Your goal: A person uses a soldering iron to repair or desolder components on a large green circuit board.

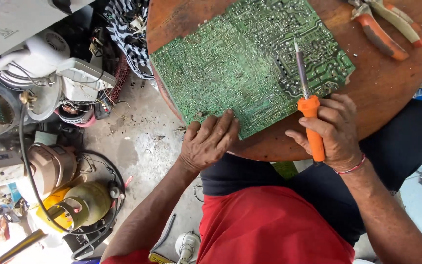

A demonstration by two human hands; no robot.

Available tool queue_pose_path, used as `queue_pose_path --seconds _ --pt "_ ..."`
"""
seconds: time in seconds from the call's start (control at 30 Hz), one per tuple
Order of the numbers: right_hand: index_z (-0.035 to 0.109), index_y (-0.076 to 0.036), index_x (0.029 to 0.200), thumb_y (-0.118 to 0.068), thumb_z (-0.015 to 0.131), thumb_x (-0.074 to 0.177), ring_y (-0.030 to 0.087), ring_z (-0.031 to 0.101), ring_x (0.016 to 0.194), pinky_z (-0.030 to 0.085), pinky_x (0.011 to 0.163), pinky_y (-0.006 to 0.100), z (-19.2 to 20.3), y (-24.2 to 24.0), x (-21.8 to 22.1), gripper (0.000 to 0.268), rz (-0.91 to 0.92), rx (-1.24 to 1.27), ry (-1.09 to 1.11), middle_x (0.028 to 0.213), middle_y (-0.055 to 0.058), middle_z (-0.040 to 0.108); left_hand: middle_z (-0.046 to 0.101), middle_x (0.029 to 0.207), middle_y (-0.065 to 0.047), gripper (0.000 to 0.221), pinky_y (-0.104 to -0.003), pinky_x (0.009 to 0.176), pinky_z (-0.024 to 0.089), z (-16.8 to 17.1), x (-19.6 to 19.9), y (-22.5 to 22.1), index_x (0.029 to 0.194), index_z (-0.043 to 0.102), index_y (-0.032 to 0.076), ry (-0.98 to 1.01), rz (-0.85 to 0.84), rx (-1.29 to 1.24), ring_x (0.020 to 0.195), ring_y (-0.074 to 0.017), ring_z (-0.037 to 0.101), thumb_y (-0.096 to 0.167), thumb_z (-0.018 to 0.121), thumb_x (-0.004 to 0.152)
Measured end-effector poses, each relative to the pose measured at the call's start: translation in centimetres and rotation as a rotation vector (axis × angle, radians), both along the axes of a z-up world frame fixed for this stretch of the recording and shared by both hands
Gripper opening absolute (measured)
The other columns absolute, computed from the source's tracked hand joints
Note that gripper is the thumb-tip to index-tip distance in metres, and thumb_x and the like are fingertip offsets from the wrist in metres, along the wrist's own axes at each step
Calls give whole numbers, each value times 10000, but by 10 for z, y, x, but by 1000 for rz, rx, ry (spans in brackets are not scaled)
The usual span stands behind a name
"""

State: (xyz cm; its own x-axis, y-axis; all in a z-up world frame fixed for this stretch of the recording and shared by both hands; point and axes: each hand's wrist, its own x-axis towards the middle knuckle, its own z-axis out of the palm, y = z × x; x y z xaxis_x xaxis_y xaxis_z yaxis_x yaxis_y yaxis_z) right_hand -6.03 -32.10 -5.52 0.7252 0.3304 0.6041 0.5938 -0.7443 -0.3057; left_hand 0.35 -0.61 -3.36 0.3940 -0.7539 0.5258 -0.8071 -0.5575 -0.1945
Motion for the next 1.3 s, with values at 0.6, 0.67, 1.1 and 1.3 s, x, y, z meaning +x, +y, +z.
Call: queue_pose_path --seconds 0.6,0.67,1.1,1.3 --pt "675 -134 1136 -117 855 999 327 614 999 420 972 510 -19 17 -2 226 -139 5 -59 1047 76 633 599 1030 -19 87 -388 807 470 -50 -20 -8 873 704 225 -6 488 -538 890 -237 575 230 747 948" --pt "668 -129 1149 -71 838 1007 322 605 996 410 983 500 -20 18 -2 229 -151 -8 -66 1037 78 621 601 1005 7 106 -364 773 445 -46 -19 -14 904 711 252 -56 548 -558 855 -207 563 206 807 911" --pt "719 -104 1108 118 817 978 360 638 978 418 954 512 -23 21 -4 276 -138 -19 -89 1014 97 638 620 866 -61 47 -408 654 378 -22 -35 10 1002 649 91 319 339 -361 718 -266 556 107 609 1021" --pt "728 -115 1087 49 822 964 350 644 1001 432 909 507 -16 19 0 226 -175 -43 -84 1022 80 639 670 807 -105 12 -414 650 498 -24 -48 -3 996 671 96 799 330 -602 703 -278 659 104 680 993"
